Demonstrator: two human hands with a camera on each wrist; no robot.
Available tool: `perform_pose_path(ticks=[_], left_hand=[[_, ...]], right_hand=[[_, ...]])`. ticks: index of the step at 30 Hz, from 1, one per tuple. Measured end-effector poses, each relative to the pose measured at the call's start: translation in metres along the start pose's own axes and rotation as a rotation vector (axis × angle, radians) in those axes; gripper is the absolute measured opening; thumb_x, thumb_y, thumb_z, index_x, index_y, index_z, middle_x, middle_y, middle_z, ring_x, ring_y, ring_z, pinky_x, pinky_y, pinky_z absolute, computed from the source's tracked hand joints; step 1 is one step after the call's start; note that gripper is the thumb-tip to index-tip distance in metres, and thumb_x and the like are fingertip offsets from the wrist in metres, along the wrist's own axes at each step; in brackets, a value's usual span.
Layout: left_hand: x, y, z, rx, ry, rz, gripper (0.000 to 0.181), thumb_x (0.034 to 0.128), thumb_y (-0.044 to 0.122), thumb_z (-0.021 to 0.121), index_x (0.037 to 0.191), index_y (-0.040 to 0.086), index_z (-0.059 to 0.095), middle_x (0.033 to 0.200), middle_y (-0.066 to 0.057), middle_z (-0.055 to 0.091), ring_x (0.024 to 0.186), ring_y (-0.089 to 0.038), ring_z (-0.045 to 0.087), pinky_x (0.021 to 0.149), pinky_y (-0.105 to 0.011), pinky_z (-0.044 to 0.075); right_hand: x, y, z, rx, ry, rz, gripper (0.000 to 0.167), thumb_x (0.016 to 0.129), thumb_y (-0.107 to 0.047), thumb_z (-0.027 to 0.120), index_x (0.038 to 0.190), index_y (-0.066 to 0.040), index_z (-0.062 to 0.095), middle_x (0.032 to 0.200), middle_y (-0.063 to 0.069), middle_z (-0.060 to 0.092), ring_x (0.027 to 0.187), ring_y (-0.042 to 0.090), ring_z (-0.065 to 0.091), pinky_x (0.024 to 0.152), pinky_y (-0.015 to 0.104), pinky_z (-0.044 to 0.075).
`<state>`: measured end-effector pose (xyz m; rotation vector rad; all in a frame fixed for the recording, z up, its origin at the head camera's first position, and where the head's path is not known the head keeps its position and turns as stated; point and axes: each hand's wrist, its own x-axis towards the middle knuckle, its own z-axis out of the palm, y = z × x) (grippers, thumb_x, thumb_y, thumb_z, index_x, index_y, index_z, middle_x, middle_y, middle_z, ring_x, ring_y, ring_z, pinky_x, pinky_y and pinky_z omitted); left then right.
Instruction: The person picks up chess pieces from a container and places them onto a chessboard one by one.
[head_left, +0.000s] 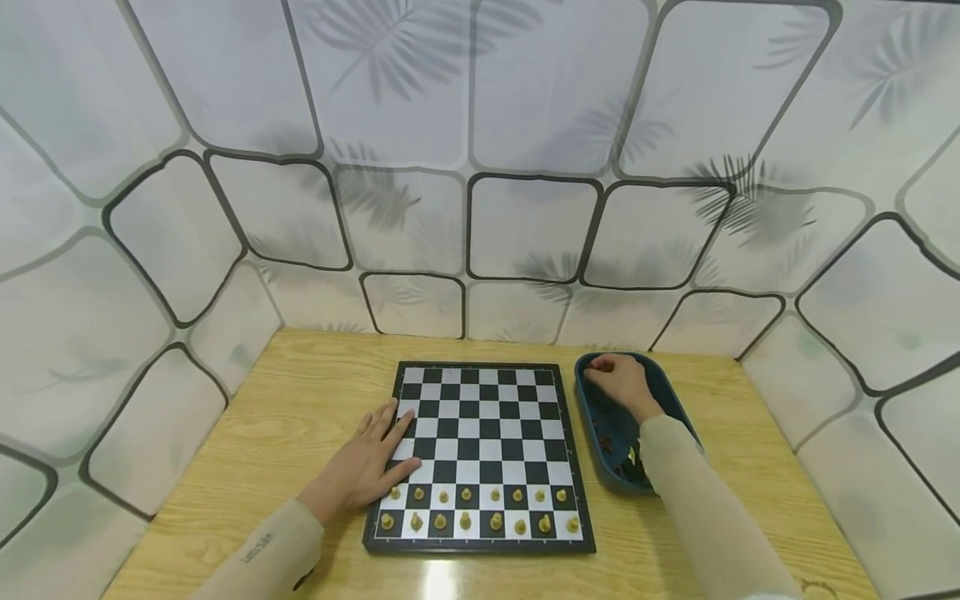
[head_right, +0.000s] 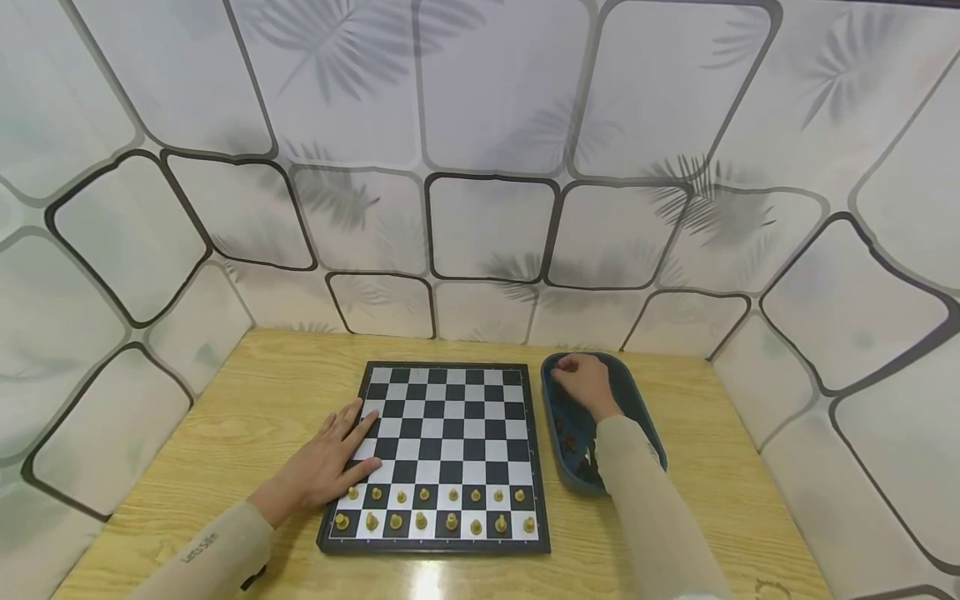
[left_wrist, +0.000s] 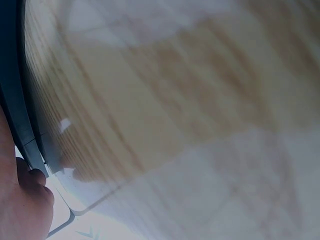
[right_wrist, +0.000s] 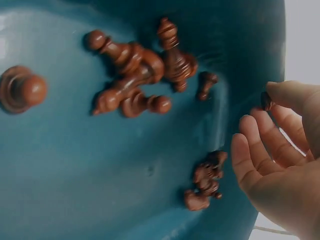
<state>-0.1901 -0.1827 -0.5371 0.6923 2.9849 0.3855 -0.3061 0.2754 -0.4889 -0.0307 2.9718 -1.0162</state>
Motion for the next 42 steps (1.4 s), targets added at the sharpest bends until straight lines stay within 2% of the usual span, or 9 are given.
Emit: perform_pose_path(ticks=[6,14,22,27,32,42], left_hand=[[0.0,0.0,-0.001,0.005,0.002,-0.001,0.085,0.1059,0.064,0.044,0.167,0.008,0.028,0.174,-0.026,0.015,0.162,-0.043,0.019,0.133,-0.057,0.018],[0.0,-0.001,0.0,0.018,0.001,-0.002,0.085,0.1057,0.065,0.043,0.167,0.008,0.028,0.175,-0.026,0.015,0.162,-0.043,0.02,0.133,-0.057,0.019],[0.001,-0.002,0.001,0.014,0.006,0.0,0.086,0.1057,0.066,0.043,0.168,0.009,0.027,0.174,-0.026,0.015,0.162,-0.043,0.02,0.133,-0.057,0.019],[0.001,-0.001,0.001,0.001,-0.001,-0.008,0.086,0.1054,0.066,0.043,0.168,0.009,0.027,0.175,-0.026,0.014,0.162,-0.043,0.019,0.133,-0.057,0.018],[0.001,-0.002,0.003,0.006,0.001,-0.008,0.086,0.1055,0.067,0.042,0.168,0.009,0.027,0.175,-0.026,0.014,0.162,-0.043,0.019,0.133,-0.057,0.018],[0.001,-0.001,0.002,0.006,-0.001,-0.014,0.087,0.1051,0.068,0.042,0.168,0.01,0.027,0.175,-0.025,0.014,0.162,-0.043,0.019,0.133,-0.058,0.018]], right_hand=[[0.004,-0.013,-0.001,0.013,0.016,-0.024,0.034,0.102,-0.027,0.067,0.121,0.001,0.071,0.121,0.024,0.072,0.112,0.04,0.068,0.095,0.055,0.057],[0.005,-0.032,-0.001,0.056,0.08,-0.097,0.031,0.102,-0.021,0.067,0.125,0.001,0.071,0.12,0.025,0.074,0.112,0.041,0.07,0.095,0.058,0.058],[0.006,-0.05,0.001,0.065,0.069,-0.144,0.027,0.102,-0.017,0.068,0.12,0.002,0.073,0.115,0.023,0.076,0.106,0.039,0.072,0.089,0.054,0.061],[0.007,-0.059,0.006,0.063,0.092,-0.183,0.022,0.099,-0.015,0.069,0.113,0.001,0.076,0.109,0.021,0.077,0.099,0.036,0.072,0.086,0.051,0.06],[0.01,-0.069,0.009,0.067,0.069,-0.175,0.023,0.1,-0.016,0.07,0.114,0.002,0.076,0.111,0.021,0.077,0.102,0.038,0.072,0.092,0.055,0.058],[0.012,-0.077,0.02,0.044,0.076,-0.163,0.022,0.099,-0.014,0.071,0.111,0.004,0.077,0.108,0.022,0.078,0.101,0.039,0.072,0.091,0.054,0.059]])
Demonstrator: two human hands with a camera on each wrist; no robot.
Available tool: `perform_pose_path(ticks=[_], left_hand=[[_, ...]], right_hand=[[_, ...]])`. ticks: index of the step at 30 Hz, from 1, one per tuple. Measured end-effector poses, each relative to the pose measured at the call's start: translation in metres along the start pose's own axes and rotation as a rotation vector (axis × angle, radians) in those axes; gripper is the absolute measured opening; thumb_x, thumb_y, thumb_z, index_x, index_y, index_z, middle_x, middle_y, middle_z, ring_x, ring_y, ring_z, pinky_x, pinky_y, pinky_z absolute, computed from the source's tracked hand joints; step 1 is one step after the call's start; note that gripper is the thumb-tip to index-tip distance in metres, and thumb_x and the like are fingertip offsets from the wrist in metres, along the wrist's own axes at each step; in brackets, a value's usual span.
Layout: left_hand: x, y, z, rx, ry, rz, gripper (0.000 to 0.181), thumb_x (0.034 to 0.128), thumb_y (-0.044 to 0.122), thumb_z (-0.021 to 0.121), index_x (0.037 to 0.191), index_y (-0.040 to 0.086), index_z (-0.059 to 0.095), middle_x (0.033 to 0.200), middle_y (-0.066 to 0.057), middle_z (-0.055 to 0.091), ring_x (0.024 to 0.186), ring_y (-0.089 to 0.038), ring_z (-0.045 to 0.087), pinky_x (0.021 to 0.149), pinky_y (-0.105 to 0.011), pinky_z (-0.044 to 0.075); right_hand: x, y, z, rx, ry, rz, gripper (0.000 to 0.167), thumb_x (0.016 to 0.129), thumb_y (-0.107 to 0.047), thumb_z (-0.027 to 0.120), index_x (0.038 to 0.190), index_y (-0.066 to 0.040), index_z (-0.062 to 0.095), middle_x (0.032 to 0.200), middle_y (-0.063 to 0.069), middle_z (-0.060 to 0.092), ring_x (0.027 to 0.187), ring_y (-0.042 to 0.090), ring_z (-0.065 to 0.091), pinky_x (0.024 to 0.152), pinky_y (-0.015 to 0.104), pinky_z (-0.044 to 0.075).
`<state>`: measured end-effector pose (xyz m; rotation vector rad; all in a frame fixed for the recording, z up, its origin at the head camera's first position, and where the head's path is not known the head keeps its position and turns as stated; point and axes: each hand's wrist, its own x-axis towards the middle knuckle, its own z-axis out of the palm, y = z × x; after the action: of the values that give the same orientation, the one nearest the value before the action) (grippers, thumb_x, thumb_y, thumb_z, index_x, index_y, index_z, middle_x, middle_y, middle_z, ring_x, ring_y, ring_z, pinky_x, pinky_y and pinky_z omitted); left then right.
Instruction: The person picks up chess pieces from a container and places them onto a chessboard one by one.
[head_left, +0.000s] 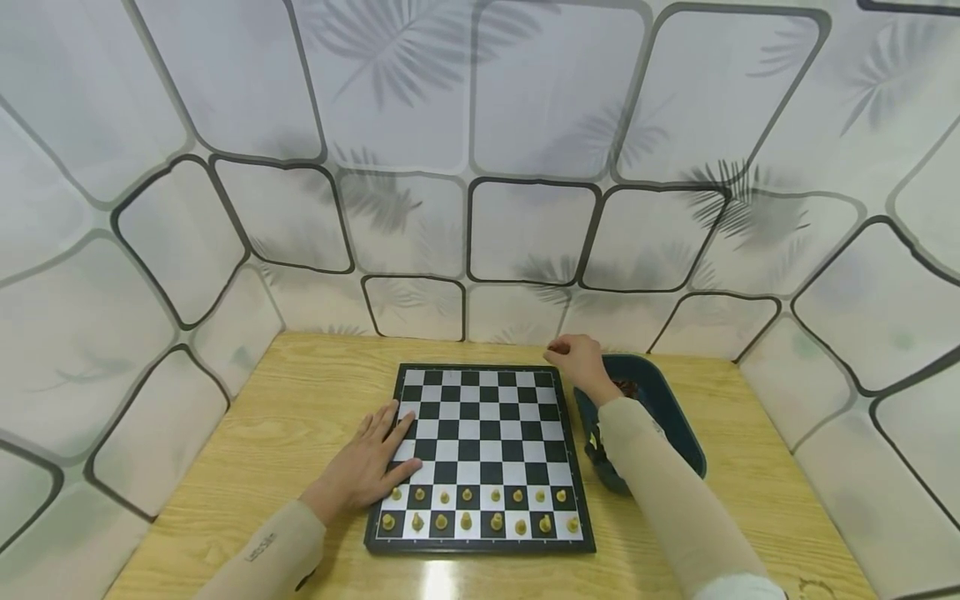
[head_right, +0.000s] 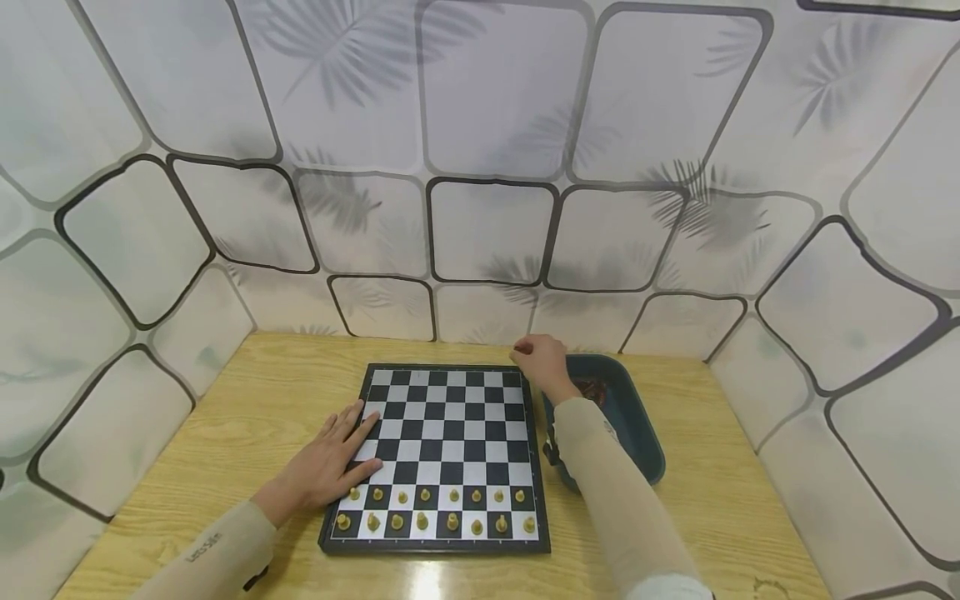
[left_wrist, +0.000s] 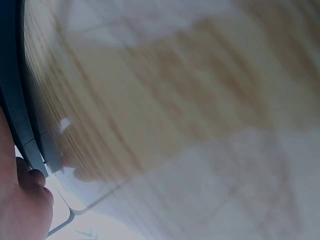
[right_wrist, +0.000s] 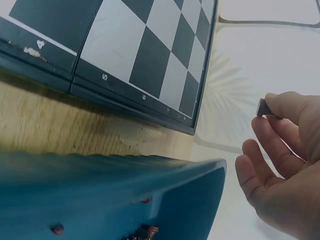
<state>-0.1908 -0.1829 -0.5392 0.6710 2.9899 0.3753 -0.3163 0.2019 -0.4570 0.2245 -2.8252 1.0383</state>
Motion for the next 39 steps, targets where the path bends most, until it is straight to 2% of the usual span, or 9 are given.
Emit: perform_pose_path(ticks=[8,22,33,35,39], left_hand=[[-0.001,0.001,0.002,0.009,-0.01,-0.003,0.088,0.1045,0.07,0.04,0.169,0.012,0.025,0.176,-0.023,0.012,0.163,-0.042,0.019,0.133,-0.056,0.018],[-0.001,-0.001,0.004,0.0,0.005,0.009,0.086,0.1057,0.066,0.042,0.168,0.009,0.027,0.175,-0.025,0.013,0.162,-0.043,0.019,0.133,-0.057,0.018],[0.0,-0.001,0.004,0.007,-0.002,-0.007,0.086,0.105,0.068,0.041,0.168,0.011,0.027,0.175,-0.024,0.014,0.163,-0.042,0.019,0.133,-0.057,0.018],[0.0,-0.001,0.005,0.004,0.003,-0.006,0.086,0.1051,0.068,0.041,0.168,0.01,0.028,0.175,-0.024,0.014,0.162,-0.043,0.019,0.133,-0.057,0.018],[0.0,-0.001,0.004,-0.002,0.003,0.002,0.086,0.1052,0.066,0.043,0.167,0.009,0.029,0.175,-0.025,0.015,0.162,-0.044,0.019,0.133,-0.058,0.018]], right_hand=[[-0.004,-0.005,0.005,-0.071,-0.045,0.029,0.023,0.098,-0.014,0.073,0.112,0.004,0.078,0.108,0.021,0.078,0.102,0.038,0.073,0.092,0.053,0.059],[-0.004,0.003,0.021,-0.128,-0.08,0.043,0.021,0.097,-0.01,0.073,0.113,0.003,0.078,0.11,0.02,0.077,0.101,0.035,0.072,0.088,0.05,0.061],[-0.007,0.007,0.028,-0.229,-0.071,-0.005,0.017,0.095,-0.008,0.073,0.107,0.002,0.08,0.103,0.018,0.079,0.095,0.034,0.073,0.084,0.048,0.062],[-0.007,0.008,0.03,-0.248,-0.066,-0.008,0.016,0.096,-0.008,0.073,0.107,0.001,0.08,0.102,0.017,0.079,0.096,0.034,0.073,0.086,0.049,0.061],[-0.007,0.011,0.032,-0.288,-0.066,-0.026,0.016,0.097,-0.008,0.073,0.108,-0.001,0.081,0.101,0.015,0.079,0.1,0.035,0.07,0.099,0.052,0.054]])
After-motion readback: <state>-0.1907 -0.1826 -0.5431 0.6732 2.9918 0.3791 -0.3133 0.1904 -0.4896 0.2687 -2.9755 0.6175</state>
